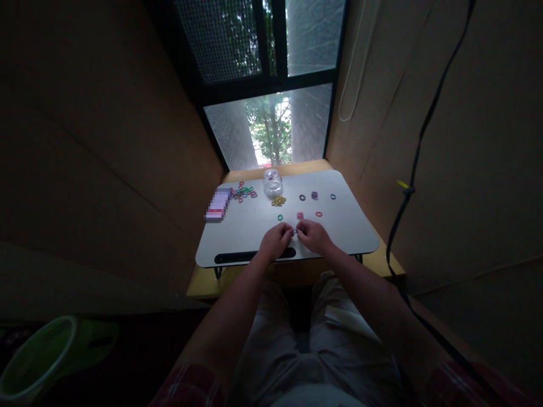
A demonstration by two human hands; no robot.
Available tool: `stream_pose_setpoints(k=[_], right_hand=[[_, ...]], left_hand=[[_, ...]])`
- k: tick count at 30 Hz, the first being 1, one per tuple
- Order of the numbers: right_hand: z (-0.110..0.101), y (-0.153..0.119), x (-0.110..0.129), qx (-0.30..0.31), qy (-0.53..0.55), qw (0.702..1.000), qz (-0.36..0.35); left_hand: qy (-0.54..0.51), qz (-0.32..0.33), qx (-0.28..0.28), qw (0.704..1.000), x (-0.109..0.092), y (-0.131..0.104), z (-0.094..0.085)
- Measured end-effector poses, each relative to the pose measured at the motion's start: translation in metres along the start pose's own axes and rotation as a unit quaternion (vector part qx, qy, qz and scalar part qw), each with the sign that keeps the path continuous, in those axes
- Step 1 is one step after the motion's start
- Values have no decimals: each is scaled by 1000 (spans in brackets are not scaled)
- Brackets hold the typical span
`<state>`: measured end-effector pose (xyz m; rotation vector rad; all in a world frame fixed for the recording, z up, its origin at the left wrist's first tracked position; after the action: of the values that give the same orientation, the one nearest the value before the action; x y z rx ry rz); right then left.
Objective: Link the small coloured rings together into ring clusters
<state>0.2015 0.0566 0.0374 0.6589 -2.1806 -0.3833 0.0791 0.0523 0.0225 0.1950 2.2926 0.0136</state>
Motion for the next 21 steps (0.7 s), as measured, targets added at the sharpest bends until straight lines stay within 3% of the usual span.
stream_pose_setpoints(k=[21], right_hand=[[-1, -1, -3, -11, -3, 1000, 9]], left_hand=[[0, -7, -15, 1000, -4, -4, -4]])
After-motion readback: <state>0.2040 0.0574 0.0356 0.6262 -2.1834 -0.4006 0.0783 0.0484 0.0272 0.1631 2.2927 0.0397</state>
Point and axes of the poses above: each hand's wrist, its own y-axis towards the middle knuckle, its own z-axis out of the palm, x = y × z, the point moved 10 cm from there along y, towards the middle knuckle, and after that the axes turned 9 degrees about -z, right-handed, at the moved point
